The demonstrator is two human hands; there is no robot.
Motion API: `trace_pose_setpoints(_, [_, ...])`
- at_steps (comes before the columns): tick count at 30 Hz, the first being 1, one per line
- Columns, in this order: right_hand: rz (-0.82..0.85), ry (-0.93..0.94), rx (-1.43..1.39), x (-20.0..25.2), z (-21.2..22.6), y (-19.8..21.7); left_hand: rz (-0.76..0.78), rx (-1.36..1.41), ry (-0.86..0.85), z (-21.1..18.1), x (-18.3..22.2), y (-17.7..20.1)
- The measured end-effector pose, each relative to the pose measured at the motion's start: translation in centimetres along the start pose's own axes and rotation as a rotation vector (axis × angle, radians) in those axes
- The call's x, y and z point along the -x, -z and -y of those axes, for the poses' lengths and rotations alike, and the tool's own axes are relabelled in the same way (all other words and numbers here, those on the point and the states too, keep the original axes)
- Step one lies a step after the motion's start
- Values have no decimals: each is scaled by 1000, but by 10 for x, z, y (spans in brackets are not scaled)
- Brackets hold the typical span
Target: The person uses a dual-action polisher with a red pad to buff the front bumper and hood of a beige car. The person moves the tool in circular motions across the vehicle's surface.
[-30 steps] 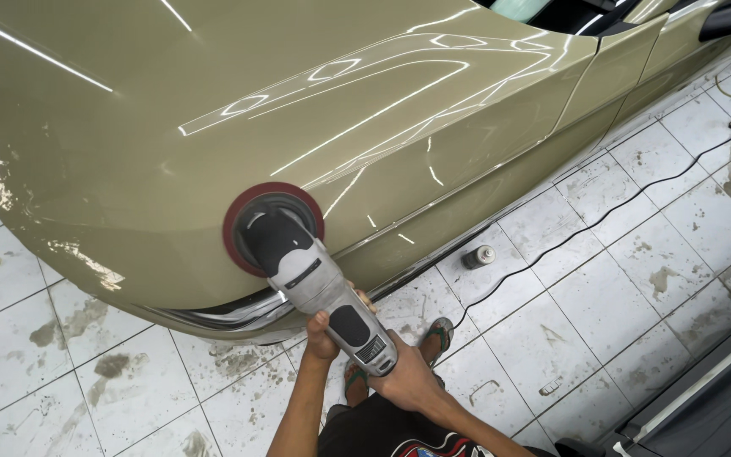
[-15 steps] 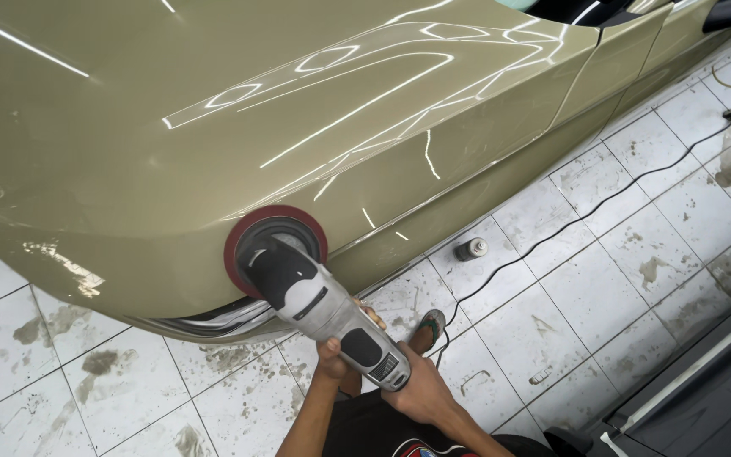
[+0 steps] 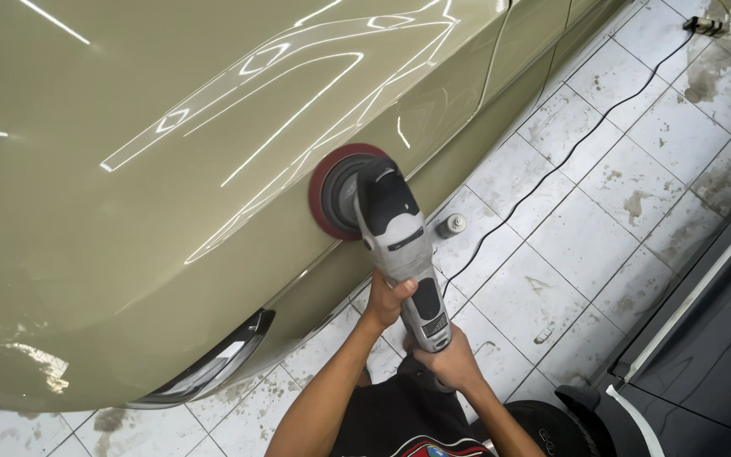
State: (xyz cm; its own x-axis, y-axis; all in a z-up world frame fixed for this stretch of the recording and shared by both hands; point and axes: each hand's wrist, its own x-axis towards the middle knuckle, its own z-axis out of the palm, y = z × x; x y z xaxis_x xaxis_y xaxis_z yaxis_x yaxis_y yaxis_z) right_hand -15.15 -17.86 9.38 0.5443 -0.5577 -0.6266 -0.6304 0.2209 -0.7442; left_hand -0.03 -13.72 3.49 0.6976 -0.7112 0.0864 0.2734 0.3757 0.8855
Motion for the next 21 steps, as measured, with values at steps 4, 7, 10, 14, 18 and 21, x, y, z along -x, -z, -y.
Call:
trace_pose_setpoints(4, [9,77,-6,-26,-14,17,37,-27,66,-3,-30,-23])
trace_pose_setpoints(7, [-28,102,-9,-48,-29,21,43,-95,170,5,-48,-30])
trace_pose_setpoints(10, [-24,234,-56,-58,-32,20,47,-212,246,26,-58,-28])
trace_pose_setpoints(14, [21,228,-135,-41,-29,9,56,-214,268,33,-47,-17])
trace_pose_setpoints(18, [77,253,-160,-19,-30,-10,29,-217,232,48,-15,8])
trace_pose_setpoints(21, [37,277,-74,-18,-68,-31,-2,-236,229,50,19,37])
